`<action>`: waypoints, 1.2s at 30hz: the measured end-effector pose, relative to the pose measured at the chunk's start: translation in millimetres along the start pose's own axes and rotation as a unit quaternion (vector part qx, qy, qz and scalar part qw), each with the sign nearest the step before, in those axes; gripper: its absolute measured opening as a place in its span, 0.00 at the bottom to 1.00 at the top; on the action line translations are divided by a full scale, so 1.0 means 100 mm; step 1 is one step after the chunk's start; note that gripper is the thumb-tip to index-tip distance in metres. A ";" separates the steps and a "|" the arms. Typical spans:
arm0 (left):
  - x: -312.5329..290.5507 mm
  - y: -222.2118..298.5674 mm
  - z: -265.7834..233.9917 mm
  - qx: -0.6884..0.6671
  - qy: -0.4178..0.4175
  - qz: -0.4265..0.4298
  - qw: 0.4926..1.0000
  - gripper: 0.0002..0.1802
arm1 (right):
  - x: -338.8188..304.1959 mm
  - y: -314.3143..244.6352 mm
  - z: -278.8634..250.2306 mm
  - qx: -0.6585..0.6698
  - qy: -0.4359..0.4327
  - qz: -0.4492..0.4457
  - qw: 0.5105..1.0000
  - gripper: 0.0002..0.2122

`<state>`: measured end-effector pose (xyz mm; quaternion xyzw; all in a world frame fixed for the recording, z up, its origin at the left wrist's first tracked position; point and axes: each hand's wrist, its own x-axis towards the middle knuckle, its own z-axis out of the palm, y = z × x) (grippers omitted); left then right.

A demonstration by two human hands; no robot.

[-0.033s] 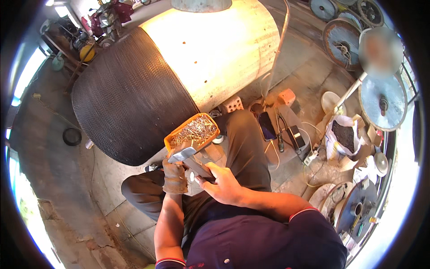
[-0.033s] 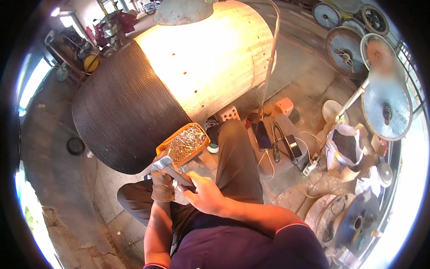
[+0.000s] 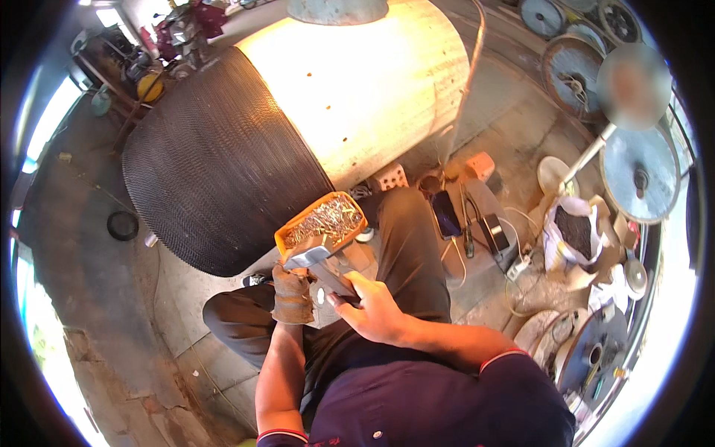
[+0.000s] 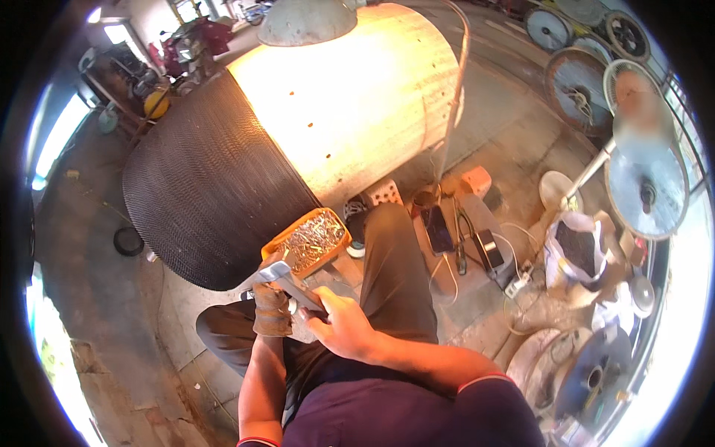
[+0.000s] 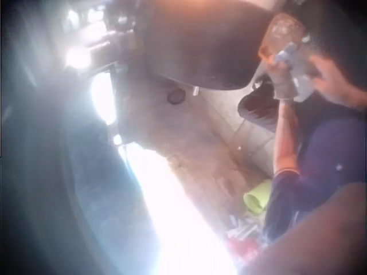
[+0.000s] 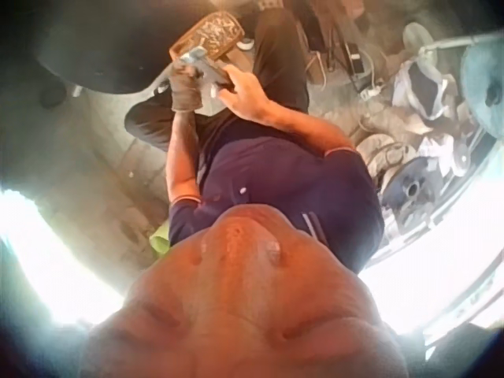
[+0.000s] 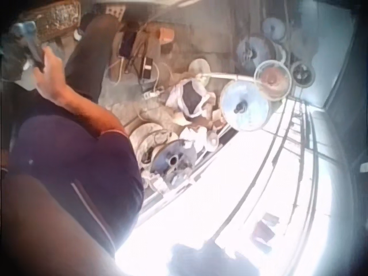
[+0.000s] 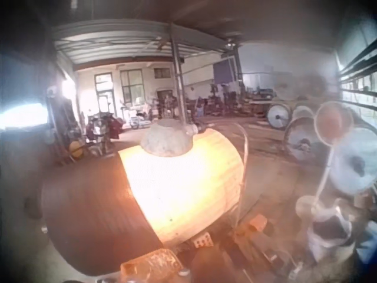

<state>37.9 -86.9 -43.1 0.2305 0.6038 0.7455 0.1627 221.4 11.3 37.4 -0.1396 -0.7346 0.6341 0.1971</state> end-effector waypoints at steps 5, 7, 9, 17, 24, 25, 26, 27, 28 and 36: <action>0.18 0.41 0.31 0.409 -0.030 0.079 0.908 0.07 | 0.04 0.30 -0.20 -0.043 0.105 -0.028 0.993 0.10; 0.32 0.39 0.24 0.478 -0.043 0.166 0.861 0.05 | 0.09 0.30 -0.28 -0.038 0.110 -0.043 0.992 0.11; 0.49 0.35 0.20 0.568 -0.063 0.167 0.803 0.07 | 0.18 0.37 -0.39 -0.024 0.108 -0.097 0.989 0.15; 0.80 -0.06 0.18 0.709 -0.193 0.065 0.676 0.13 | 0.88 0.23 -0.57 -0.067 0.142 -0.121 0.980 0.09; 0.95 0.09 0.38 0.793 -0.313 0.002 0.523 0.11 | 1.63 0.29 -0.60 -0.138 0.187 -0.099 0.968 0.08; 0.94 0.09 0.39 0.801 -0.313 0.004 0.510 0.11 | 1.69 0.34 -0.60 -0.113 0.195 -0.086 0.971 0.08; 0.91 0.07 0.39 0.809 -0.315 0.004 0.496 0.11 | 1.74 0.43 -0.59 -0.088 0.202 -0.069 0.973 0.08; 0.88 -0.01 0.32 0.794 -0.318 0.020 0.518 0.12 | 1.78 0.47 -0.59 -0.064 0.211 -0.053 0.974 0.08; 0.88 -0.04 0.30 0.786 -0.297 0.027 0.542 0.11 | 1.82 0.48 -0.60 -0.057 0.214 -0.050 0.974 0.08; 0.83 0.14 0.25 0.634 -0.179 0.088 0.747 0.02 | 1.89 0.59 -0.59 -0.082 0.219 -0.028 0.972 0.11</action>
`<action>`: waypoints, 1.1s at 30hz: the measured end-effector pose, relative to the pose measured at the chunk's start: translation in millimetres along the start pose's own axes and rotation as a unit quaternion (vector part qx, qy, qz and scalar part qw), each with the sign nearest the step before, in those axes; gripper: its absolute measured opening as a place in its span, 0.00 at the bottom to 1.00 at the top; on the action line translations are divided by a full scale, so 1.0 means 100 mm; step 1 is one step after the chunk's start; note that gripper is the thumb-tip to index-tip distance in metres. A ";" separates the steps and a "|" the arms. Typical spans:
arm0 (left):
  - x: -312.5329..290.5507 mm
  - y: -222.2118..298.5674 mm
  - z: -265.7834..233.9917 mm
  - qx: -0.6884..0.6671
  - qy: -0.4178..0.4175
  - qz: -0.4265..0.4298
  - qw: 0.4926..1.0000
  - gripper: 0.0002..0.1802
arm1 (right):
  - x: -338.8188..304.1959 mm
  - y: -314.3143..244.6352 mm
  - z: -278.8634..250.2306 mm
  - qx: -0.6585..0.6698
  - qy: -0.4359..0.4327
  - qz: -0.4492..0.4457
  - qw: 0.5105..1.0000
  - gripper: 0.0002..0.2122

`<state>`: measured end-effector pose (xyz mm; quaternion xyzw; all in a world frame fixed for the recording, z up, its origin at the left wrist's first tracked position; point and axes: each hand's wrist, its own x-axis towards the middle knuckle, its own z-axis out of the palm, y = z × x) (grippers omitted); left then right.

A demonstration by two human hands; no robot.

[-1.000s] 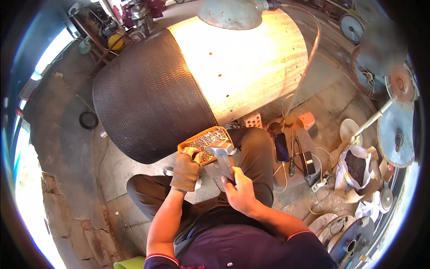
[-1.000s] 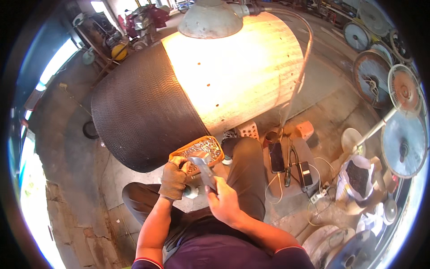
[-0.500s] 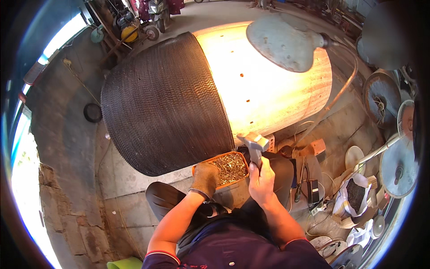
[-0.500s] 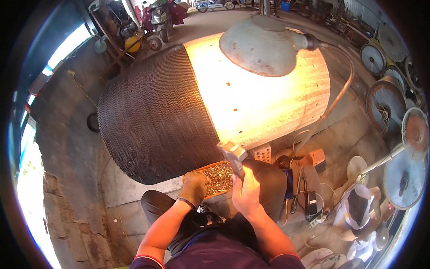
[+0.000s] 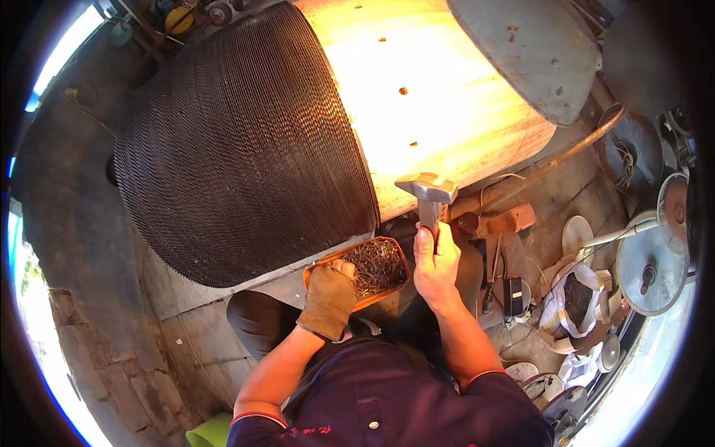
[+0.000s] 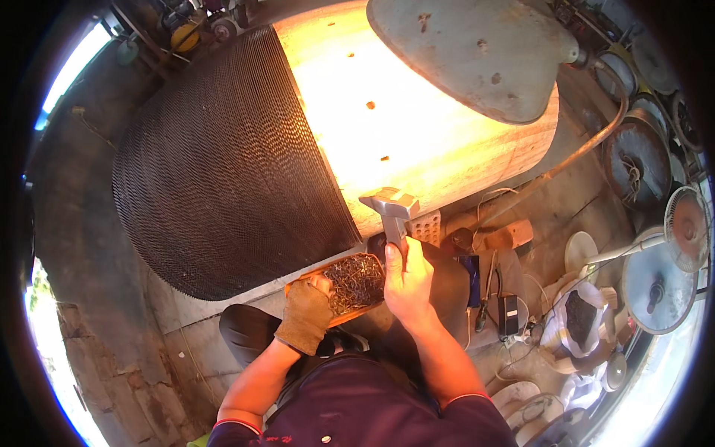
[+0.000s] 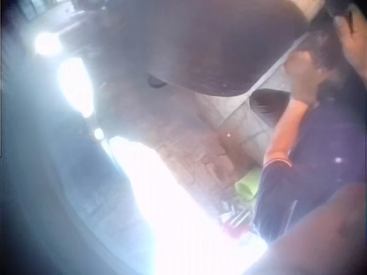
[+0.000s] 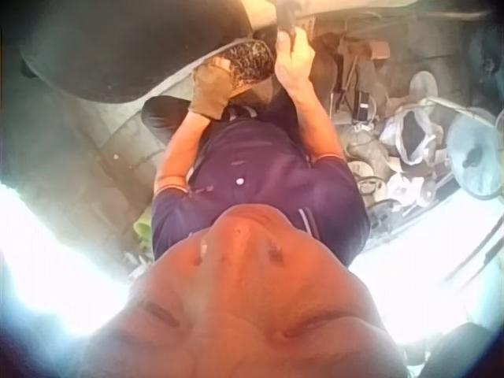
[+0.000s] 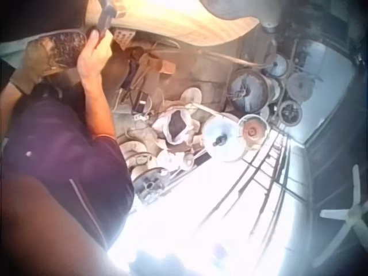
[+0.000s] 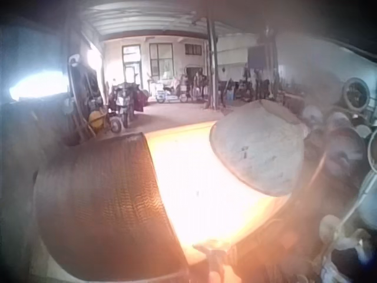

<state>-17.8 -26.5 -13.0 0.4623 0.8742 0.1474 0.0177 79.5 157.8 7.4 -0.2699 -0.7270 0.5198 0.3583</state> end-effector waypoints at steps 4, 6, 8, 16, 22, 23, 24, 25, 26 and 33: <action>0.00 -0.08 -0.04 -0.128 0.097 -0.039 0.986 0.10 | 0.09 0.00 -0.24 -0.130 -0.046 0.001 0.990 0.09; 0.09 -0.04 -0.21 -0.132 0.171 -0.029 0.976 0.11 | 0.20 0.03 -0.49 -0.238 -0.112 0.000 0.965 0.10; 0.17 -0.13 -0.44 -0.108 0.184 0.019 0.977 0.14 | 0.32 0.09 -0.69 -0.350 -0.163 -0.082 0.919 0.12; 0.88 -0.52 -1.17 0.072 0.356 0.247 0.898 0.35 | 0.65 0.19 -0.49 -0.416 -0.370 -0.064 0.828 0.16; 1.37 -0.71 -1.29 0.123 0.419 0.270 0.858 0.28 | 0.60 0.24 -0.47 -0.396 -0.363 -0.040 0.843 0.15; 1.36 -0.73 -1.29 0.128 0.411 0.264 0.863 0.25 | 0.59 0.25 -0.48 -0.369 -0.360 -0.065 0.854 0.15; 1.36 -0.72 -1.31 0.130 0.415 0.248 0.866 0.24 | 0.60 0.21 -0.52 -0.368 -0.343 -0.056 0.863 0.14; 1.36 -0.68 -1.33 0.132 0.419 0.231 0.868 0.23 | 0.60 0.11 -0.58 -0.365 -0.326 -0.048 0.871 0.14; 1.35 -0.67 -1.36 0.137 0.423 0.214 0.870 0.23 | 0.58 0.02 -0.63 -0.361 -0.311 -0.041 0.879 0.14; 1.40 -0.66 -1.36 0.182 0.435 0.146 0.869 0.19 | 0.31 -0.22 -0.33 -0.074 -0.073 -0.061 0.993 0.11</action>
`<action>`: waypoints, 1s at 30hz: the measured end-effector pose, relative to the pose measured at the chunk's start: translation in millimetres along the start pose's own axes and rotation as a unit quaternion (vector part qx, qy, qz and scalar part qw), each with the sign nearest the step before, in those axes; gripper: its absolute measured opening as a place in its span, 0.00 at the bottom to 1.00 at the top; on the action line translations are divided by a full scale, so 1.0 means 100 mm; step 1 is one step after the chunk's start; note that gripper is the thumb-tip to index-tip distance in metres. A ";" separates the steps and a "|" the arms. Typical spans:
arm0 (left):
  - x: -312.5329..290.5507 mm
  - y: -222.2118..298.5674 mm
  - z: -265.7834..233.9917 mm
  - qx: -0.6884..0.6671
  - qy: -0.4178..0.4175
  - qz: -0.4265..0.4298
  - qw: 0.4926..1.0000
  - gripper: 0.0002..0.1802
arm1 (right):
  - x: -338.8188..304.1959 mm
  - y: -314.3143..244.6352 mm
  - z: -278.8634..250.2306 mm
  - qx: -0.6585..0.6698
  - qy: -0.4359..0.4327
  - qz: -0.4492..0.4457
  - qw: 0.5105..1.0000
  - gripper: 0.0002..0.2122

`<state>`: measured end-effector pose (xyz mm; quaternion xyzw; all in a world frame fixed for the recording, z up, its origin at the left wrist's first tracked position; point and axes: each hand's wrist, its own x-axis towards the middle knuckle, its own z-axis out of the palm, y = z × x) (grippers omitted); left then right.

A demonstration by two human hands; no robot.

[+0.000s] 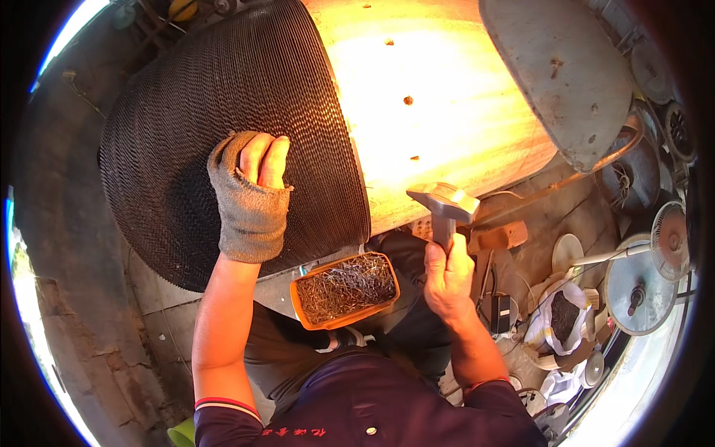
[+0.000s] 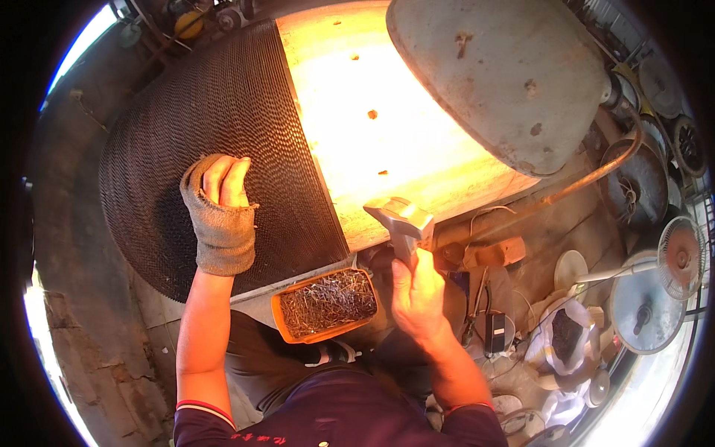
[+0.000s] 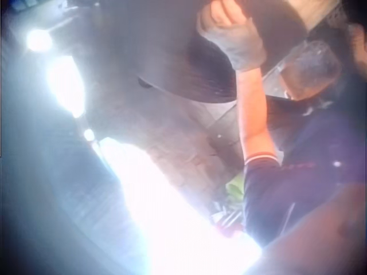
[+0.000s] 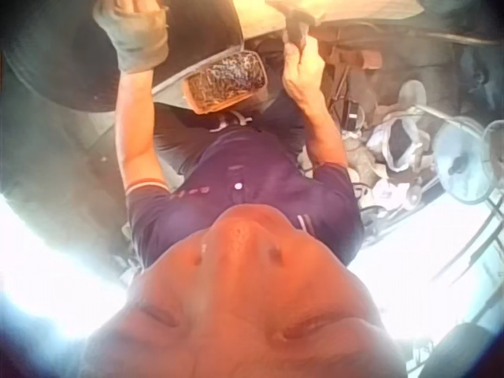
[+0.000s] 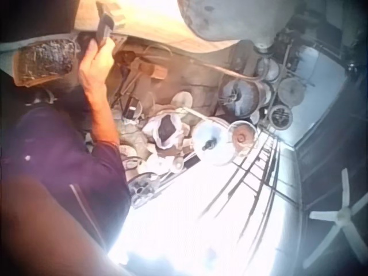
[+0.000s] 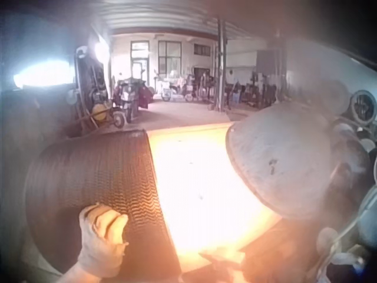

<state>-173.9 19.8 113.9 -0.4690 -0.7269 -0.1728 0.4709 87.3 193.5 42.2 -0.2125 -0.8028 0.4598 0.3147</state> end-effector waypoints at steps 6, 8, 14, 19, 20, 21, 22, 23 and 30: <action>0.01 0.00 0.08 0.020 0.008 -0.010 1.000 0.19 | -0.02 0.10 0.38 -0.005 0.127 -0.079 0.989 0.11; 0.05 0.02 0.03 0.034 -0.004 -0.017 0.999 0.19 | 0.13 0.00 0.39 -0.073 0.058 -0.086 0.992 0.10; 0.01 0.00 0.09 0.038 0.012 -0.025 0.999 0.22 | 0.03 -0.17 0.31 -0.011 0.131 -0.111 0.985 0.09; -0.06 -0.08 0.11 0.035 0.012 -0.026 0.999 0.22 | 0.08 -0.17 0.25 -0.047 0.012 -0.056 0.997 0.10; -0.05 -0.06 0.14 0.023 0.023 -0.032 0.999 0.21 | -0.01 -0.17 0.22 0.001 0.048 -0.043 0.998 0.12; -0.03 -0.05 0.14 0.027 0.018 -0.032 0.999 0.21 | -0.08 -0.16 0.20 0.060 0.100 -0.045 0.992 0.13; 0.01 -0.04 0.12 0.032 0.013 -0.032 0.999 0.20 | -0.07 -0.17 0.26 0.153 0.147 -0.074 0.974 0.14; 0.06 -0.03 0.09 0.038 0.007 -0.029 0.999 0.20 | -0.04 -0.17 0.31 0.248 0.194 -0.101 0.944 0.14; 0.03 -0.09 0.14 0.000 0.033 -0.031 0.999 0.18 | -0.05 -0.23 0.31 0.066 0.061 -0.010 0.996 0.10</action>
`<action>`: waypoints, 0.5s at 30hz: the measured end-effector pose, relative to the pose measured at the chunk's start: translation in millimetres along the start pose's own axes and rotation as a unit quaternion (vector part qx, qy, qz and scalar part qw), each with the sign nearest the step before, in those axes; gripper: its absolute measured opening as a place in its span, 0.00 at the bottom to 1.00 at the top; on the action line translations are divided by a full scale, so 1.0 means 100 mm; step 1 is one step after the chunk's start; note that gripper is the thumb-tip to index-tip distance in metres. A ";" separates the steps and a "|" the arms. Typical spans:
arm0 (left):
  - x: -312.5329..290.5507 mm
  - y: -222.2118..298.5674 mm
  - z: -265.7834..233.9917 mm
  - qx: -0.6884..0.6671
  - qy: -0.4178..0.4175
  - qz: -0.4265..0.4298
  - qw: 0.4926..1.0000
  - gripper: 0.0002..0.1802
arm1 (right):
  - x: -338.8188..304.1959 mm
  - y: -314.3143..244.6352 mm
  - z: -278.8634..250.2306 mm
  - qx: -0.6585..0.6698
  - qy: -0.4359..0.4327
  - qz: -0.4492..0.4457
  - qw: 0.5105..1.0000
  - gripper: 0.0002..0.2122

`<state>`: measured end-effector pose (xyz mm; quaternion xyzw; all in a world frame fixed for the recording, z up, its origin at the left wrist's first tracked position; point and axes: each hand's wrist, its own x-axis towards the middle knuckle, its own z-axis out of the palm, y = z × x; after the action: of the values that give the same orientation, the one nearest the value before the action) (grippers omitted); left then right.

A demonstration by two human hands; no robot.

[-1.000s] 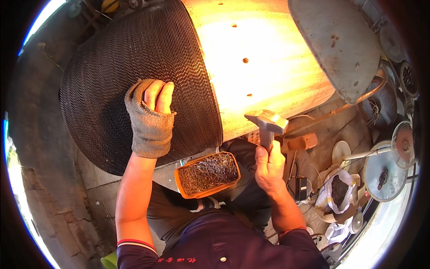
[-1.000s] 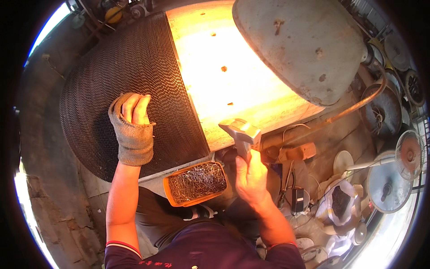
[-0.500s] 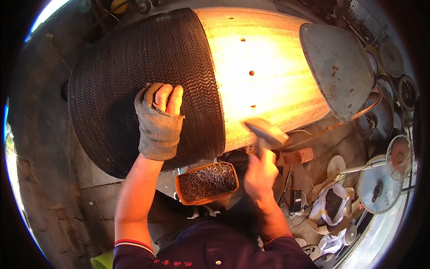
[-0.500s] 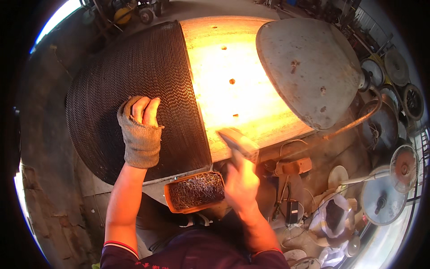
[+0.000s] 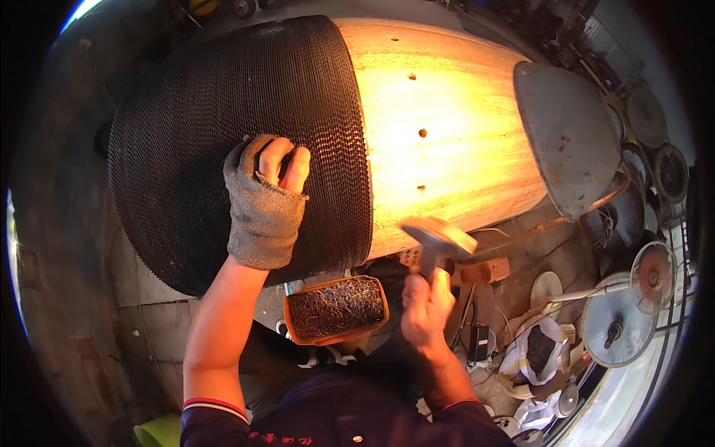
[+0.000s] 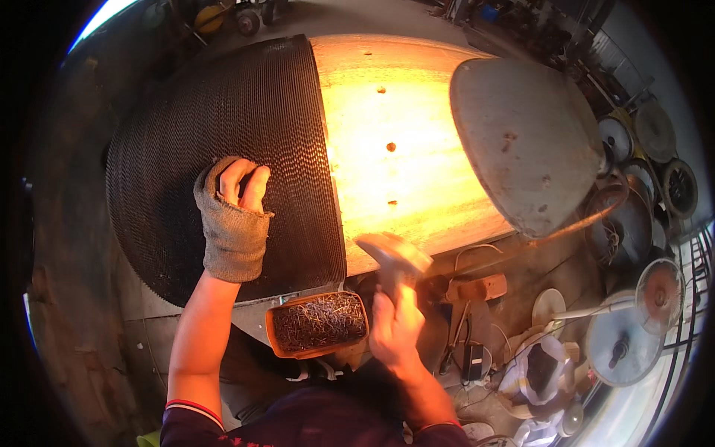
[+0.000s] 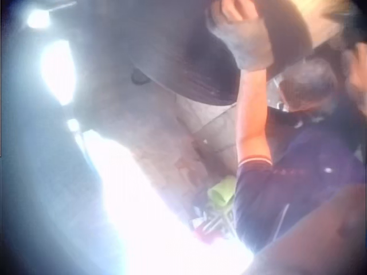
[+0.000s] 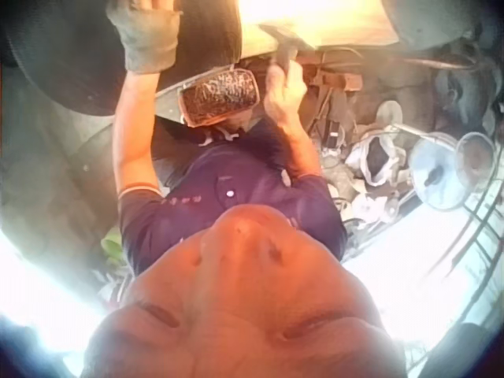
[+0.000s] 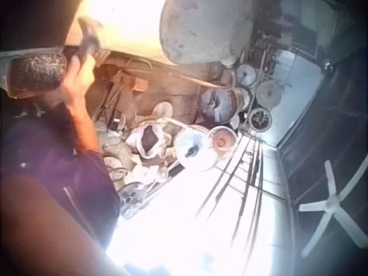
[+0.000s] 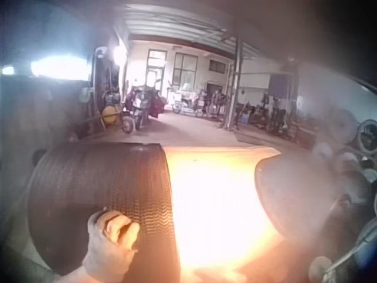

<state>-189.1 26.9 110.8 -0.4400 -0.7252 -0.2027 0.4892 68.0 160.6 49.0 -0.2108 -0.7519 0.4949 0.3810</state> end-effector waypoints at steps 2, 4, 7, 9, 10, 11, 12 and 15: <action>0.01 -0.01 0.01 -0.015 -0.009 -0.005 1.000 0.19 | -0.02 0.02 0.05 0.159 0.104 -0.117 0.975 0.14; 0.02 -0.02 -0.01 -0.014 -0.010 0.004 1.000 0.19 | 0.07 0.00 0.07 -0.011 0.061 -0.108 0.992 0.13; 0.07 0.01 -0.12 0.032 -0.046 -0.002 0.998 0.19 | 0.16 0.16 0.11 -0.157 -0.110 0.059 0.980 0.10; 0.05 -0.03 -0.03 0.027 -0.007 0.009 1.000 0.19 | 0.05 0.05 0.01 -0.129 -0.061 -0.028 0.989 0.17; 0.02 -0.03 0.01 0.020 0.007 0.012 1.000 0.19 | -0.03 0.09 -0.01 -0.039 -0.013 0.013 0.999 0.15; 0.04 -0.02 0.00 0.028 0.001 0.009 1.000 0.19 | 0.00 0.00 0.06 0.059 0.058 -0.043 0.996 0.11; 0.07 0.00 -0.04 0.029 -0.009 0.003 1.000 0.19 | 0.01 0.15 0.06 -0.046 0.064 -0.065 0.995 0.11; 0.07 0.00 -0.08 0.024 -0.018 0.003 1.000 0.19 | 0.24 0.45 0.22 -0.210 -0.045 -0.075 0.974 0.08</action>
<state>-185.7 24.6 120.7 -0.4340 -0.7369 -0.1755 0.4877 33.8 183.3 12.6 -0.2068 -0.8693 0.3046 0.3298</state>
